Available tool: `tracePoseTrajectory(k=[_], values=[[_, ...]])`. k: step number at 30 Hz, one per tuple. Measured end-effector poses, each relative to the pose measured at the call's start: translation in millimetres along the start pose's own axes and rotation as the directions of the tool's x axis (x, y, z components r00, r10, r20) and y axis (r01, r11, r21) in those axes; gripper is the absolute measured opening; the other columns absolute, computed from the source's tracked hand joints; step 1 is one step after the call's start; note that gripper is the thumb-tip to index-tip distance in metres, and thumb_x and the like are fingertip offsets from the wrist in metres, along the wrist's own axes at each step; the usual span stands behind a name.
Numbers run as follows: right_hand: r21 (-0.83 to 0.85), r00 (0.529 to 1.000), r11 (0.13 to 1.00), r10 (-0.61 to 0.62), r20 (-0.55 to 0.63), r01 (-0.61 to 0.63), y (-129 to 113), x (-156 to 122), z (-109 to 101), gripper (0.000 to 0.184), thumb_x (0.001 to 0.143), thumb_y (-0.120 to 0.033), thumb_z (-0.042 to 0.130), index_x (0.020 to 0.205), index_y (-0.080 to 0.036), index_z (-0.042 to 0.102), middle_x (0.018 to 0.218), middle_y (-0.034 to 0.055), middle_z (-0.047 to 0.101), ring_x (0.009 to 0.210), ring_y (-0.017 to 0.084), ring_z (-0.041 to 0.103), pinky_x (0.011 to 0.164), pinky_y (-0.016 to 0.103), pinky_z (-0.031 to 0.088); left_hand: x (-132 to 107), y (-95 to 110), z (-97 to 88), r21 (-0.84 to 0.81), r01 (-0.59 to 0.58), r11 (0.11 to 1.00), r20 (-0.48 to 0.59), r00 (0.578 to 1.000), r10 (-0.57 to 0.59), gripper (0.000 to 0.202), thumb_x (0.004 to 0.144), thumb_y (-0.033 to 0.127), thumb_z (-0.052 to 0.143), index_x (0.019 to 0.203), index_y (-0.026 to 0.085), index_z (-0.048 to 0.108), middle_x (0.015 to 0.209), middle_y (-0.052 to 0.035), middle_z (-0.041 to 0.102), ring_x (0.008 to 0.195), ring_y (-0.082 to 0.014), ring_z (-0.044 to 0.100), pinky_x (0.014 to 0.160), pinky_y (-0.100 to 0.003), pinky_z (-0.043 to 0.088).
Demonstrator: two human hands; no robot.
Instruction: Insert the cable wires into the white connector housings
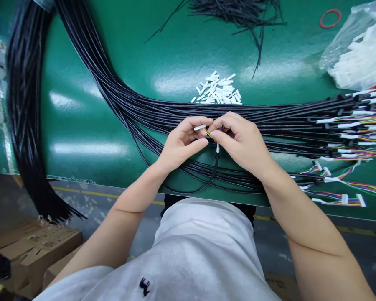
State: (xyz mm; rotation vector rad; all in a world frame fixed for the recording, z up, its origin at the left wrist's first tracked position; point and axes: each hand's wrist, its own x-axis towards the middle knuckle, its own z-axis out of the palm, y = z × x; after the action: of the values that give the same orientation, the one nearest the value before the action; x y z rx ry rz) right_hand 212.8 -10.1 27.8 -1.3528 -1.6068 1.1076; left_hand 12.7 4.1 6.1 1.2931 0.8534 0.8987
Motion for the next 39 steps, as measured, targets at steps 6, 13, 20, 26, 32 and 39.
tracePoseTrajectory(k=[6,13,20,26,32,39], values=[[0.419,0.967,0.874,0.248,0.053,-0.247,1.0,1.6,5.3,0.013,0.082,-0.031,0.085,0.089,-0.028,0.075,0.079,-0.0015,0.066,0.071,0.017,0.062,0.065,0.033,0.060,-0.8,-12.1,-0.8,0.087,-0.044,0.995,-0.077,0.996,0.051,0.043,0.094,0.056,0.075,0.122,0.026,0.067,0.106,-0.0027,0.073,0.094,-0.0134,0.072,0.083,-0.027,0.058],[0.670,0.955,0.697,0.292,0.060,-0.255,2.1,5.4,3.8,0.012,0.078,-0.027,0.087,0.080,-0.025,0.075,0.084,-0.0008,0.063,0.073,0.012,0.058,0.064,0.025,0.056,0.7,-2.3,-14.2,0.126,0.118,0.985,-0.041,0.993,-0.114,0.033,0.093,0.040,0.077,0.116,0.022,0.060,0.093,0.0021,0.069,0.083,-0.0083,0.064,0.077,-0.022,0.050],[-0.068,0.972,0.972,-0.228,-0.047,0.225,9.7,-4.8,9.7,0.013,0.087,-0.018,0.077,0.090,-0.030,0.080,0.105,0.0053,0.067,0.095,0.022,0.068,0.074,0.037,0.058,3.6,10.3,-17.5,-0.096,0.247,0.964,0.097,0.966,-0.238,0.049,0.083,0.041,0.089,0.116,0.022,0.057,0.079,0.0053,0.066,0.070,-0.0068,0.062,0.067,-0.020,0.051],[-0.225,0.926,0.915,-0.364,-0.103,0.335,11.5,-6.9,15.8,0.018,0.087,-0.012,0.070,0.090,-0.029,0.076,0.102,0.0045,0.069,0.079,0.019,0.066,0.065,0.036,0.055,6.4,11.1,-15.0,-0.224,0.227,0.948,0.102,0.973,-0.209,0.040,0.084,0.045,0.088,0.107,0.020,0.066,0.087,0.0029,0.070,0.070,-0.0045,0.064,0.068,-0.019,0.055],[-0.241,0.927,0.925,-0.337,-0.163,0.294,2.2,-12.0,19.7,0.015,0.087,-0.011,0.068,0.083,-0.026,0.070,0.098,0.0056,0.069,0.078,0.019,0.067,0.060,0.034,0.055,6.0,9.4,-13.4,-0.265,0.234,0.936,0.107,0.971,-0.212,0.035,0.085,0.044,0.088,0.102,0.020,0.071,0.086,0.0020,0.072,0.077,-0.0058,0.069,0.069,-0.017,0.056],[-0.341,0.906,0.898,-0.362,-0.219,0.277,2.2,-15.2,22.5,0.016,0.085,-0.011,0.068,0.083,-0.027,0.067,0.098,0.0074,0.071,0.078,0.021,0.069,0.056,0.035,0.055,3.1,7.8,-10.7,-0.360,0.405,0.840,0.194,0.914,-0.357,0.040,0.082,0.044,0.090,0.109,0.020,0.072,0.087,0.0017,0.077,0.070,-0.0038,0.070,0.068,-0.015,0.057]])
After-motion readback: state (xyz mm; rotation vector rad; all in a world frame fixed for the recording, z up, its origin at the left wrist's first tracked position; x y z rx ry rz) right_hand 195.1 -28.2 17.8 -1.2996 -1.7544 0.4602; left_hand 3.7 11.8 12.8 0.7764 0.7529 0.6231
